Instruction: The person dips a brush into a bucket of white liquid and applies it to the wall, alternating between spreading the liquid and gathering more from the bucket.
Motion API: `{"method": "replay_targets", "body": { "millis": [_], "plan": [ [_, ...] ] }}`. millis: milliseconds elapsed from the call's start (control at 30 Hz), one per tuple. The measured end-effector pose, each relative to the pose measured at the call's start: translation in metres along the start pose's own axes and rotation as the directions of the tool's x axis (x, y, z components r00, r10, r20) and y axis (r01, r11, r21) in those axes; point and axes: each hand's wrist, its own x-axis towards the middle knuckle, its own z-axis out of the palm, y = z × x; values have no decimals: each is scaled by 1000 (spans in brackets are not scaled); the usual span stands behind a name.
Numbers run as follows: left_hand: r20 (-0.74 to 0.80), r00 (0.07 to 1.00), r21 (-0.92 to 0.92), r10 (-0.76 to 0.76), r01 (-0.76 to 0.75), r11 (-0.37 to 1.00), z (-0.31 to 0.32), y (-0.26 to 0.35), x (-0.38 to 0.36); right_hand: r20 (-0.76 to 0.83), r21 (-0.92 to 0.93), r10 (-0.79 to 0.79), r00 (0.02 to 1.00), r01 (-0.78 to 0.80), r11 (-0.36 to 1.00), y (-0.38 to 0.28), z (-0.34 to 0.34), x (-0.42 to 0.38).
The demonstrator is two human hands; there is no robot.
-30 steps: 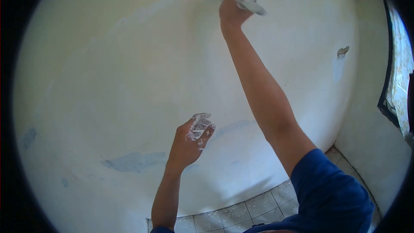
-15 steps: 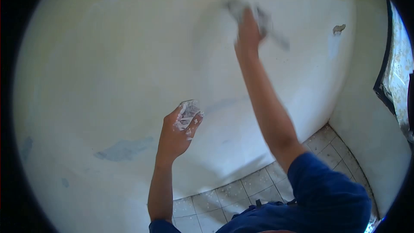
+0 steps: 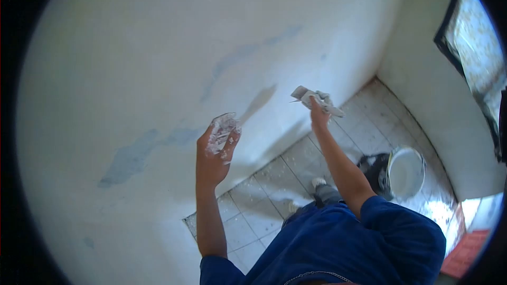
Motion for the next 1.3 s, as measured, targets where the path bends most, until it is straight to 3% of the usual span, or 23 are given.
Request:
{"method": "replay_targets", "body": {
  "millis": [33,67,100,133,167,200,300,433,467,500,600,633,667,733,833,1033,1133,1233,1300],
  "plan": [
    [65,998,-59,-14,18,998,1,-30,7,-79,-26,25,997,-27,999,-3,-22,-11],
    [123,992,-110,-30,43,993,9,-52,11,-35,-88,-6,999,3,996,-8,-52,-13],
    [207,976,-113,-64,89,990,21,-75,15,-239,-305,75,968,-148,941,-43,-63,-27],
    [292,952,-113,-95,132,985,35,-100,19,-348,-320,146,926,-264,910,-45,-97,-30],
    [368,923,-112,-111,163,980,51,-119,25,-288,-404,24,957,-144,903,-57,-125,-33],
    [428,894,-134,-133,208,969,70,-131,31,-267,-268,1,964,-75,960,-61,-154,-35],
    [615,779,-154,-117,265,952,135,-202,-7,-404,-235,-28,914,-74,969,-50,-260,-88],
    [779,594,-20,-201,343,939,273,-125,-66,-503,-240,26,864,-169,956,-158,-398,-102],
    [819,546,42,-177,251,967,297,-120,-74,-560,-316,-5,828,-208,926,-160,-426,-107],
    [836,523,67,-163,197,978,311,-130,-97,-586,-376,-1,810,-270,887,-159,-439,-124],
    [868,471,125,-159,103,987,394,-134,-126,-459,-569,-40,888,-259,780,-150,-507,-111],
    [878,458,136,-138,39,990,418,-141,-137,-404,-648,-19,915,-272,711,-162,-499,-101],
    [885,450,146,-120,-23,989,438,-146,-147,-400,-568,25,916,-269,778,-151,-510,-92],
    [902,415,183,-121,-114,976,463,-155,-165,-240,-740,12,971,-192,644,-135,-524,-80],
    [896,427,238,-122,-230,944,528,-183,-189,-101,-826,50,994,-112,552,-96,-566,-33],
    [862,485,315,-144,-292,903,572,-212,-216,-139,-943,295,945,-218,253,-15,-622,10],
    [848,504,346,-160,-300,889,575,-215,-221,-12,-964,392,920,-114,239,5,-629,17],
    [847,510,323,-151,-268,908,571,-215,-218,-78,-877,387,919,-248,412,-4,-628,15],
    [845,511,300,-155,-215,930,566,-210,-212,-245,-803,354,903,-393,447,-16,-629,9]
  ]
}}
